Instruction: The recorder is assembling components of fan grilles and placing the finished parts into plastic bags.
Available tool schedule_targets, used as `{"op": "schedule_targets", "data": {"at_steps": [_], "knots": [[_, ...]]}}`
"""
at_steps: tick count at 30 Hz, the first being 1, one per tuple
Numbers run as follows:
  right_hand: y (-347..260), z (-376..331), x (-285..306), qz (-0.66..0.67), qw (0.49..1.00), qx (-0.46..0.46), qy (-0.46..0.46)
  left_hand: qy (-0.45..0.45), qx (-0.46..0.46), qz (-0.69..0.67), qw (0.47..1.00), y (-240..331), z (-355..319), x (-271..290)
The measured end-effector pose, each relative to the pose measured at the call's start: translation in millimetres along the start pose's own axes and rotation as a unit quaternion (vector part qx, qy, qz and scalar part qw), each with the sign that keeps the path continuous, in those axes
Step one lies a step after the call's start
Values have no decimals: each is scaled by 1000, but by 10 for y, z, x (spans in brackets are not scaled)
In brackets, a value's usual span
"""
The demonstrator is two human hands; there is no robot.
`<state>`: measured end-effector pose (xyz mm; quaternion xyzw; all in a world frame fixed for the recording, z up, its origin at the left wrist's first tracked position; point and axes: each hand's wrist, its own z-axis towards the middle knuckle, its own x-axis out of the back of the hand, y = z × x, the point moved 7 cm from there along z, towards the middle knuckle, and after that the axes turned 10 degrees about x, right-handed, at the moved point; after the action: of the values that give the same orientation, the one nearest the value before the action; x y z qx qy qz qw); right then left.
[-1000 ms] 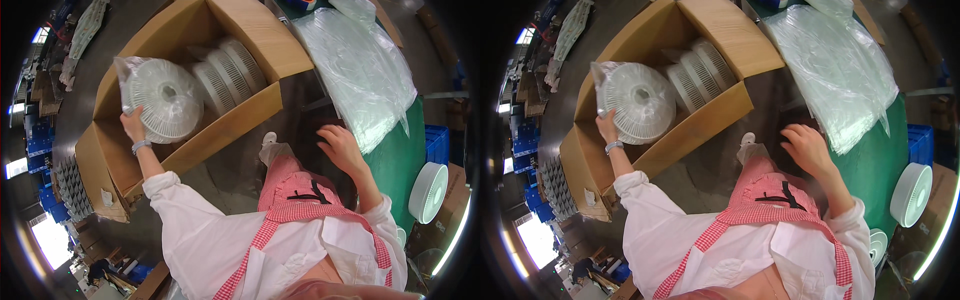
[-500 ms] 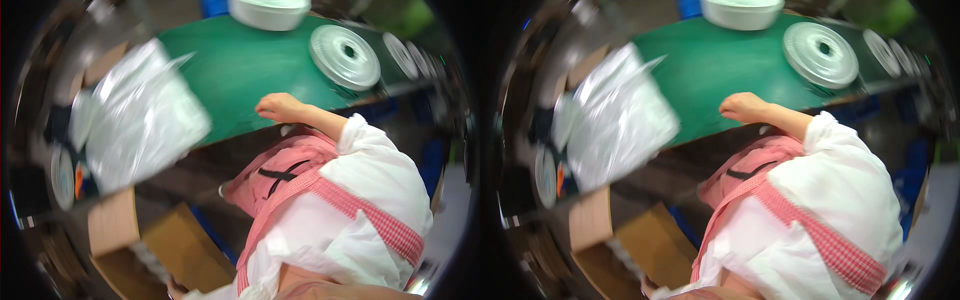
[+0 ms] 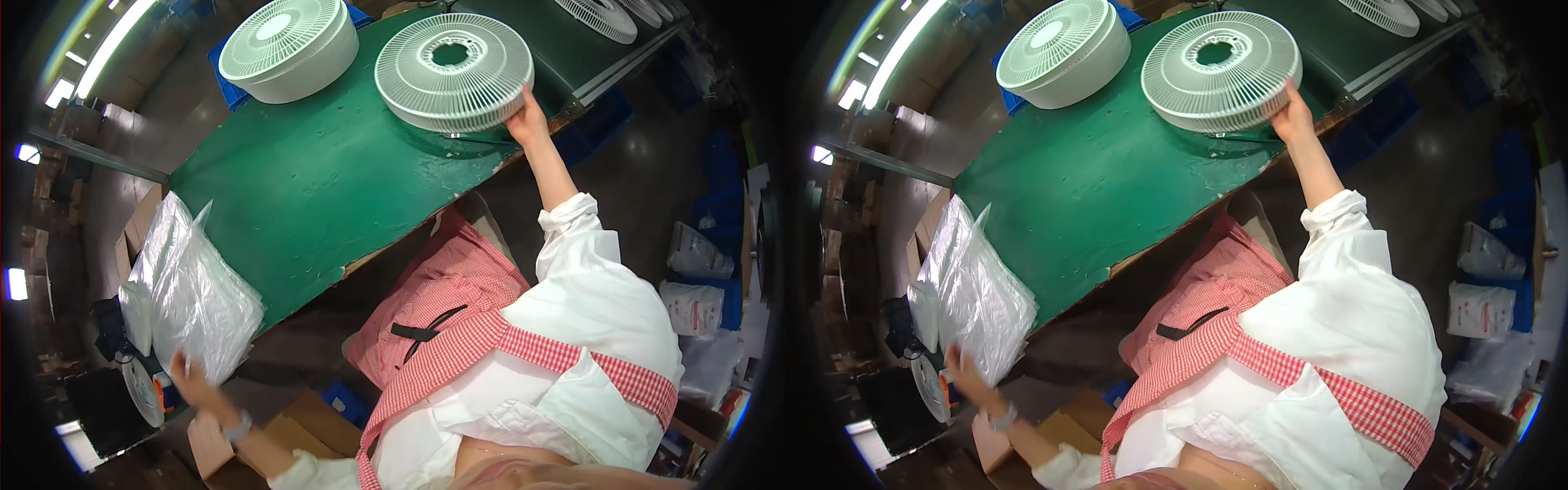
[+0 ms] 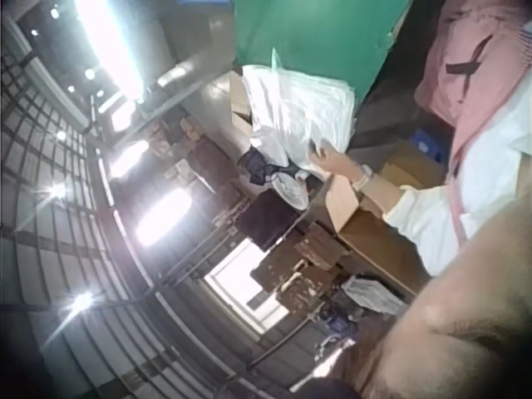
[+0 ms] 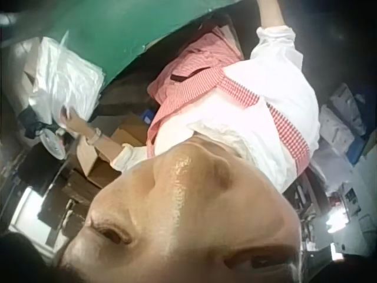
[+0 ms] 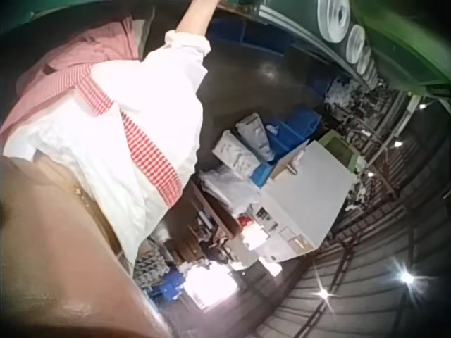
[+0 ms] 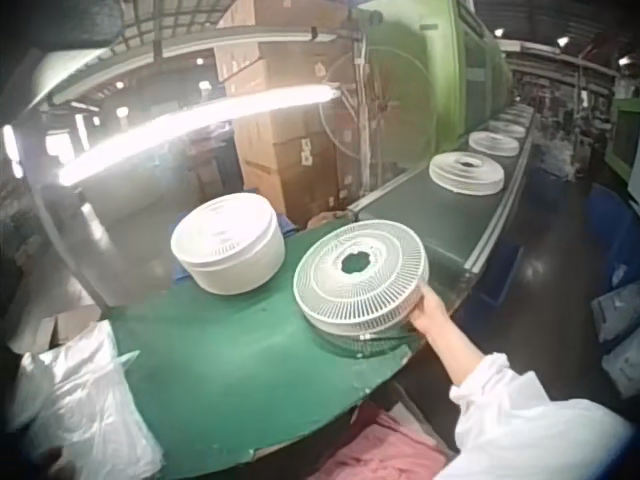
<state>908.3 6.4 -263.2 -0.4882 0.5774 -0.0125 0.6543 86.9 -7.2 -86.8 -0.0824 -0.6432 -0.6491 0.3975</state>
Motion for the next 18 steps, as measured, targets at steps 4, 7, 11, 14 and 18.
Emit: {"op": "schedule_targets", "data": {"at_steps": [4,7,11,14,18], "knots": [[-43,-408,-710,2,992,39,-119,-154,-301,50,940,1969,-1039,-2124],[-12,-1068,-1342,-58,967,63,-242,-113,-476,96,867,2737,-1722,-2897],[73,-1911,-1807,-117,889,-25,-442,-28,-495,4,868,2705,-1545,-3194],[-34,-1413,-1381,-465,700,158,-519,70,-425,-80,899,2735,-929,-2663],[193,-594,-368,-781,408,336,-333,-128,-234,-129,955,2965,-23,-2017]]}}
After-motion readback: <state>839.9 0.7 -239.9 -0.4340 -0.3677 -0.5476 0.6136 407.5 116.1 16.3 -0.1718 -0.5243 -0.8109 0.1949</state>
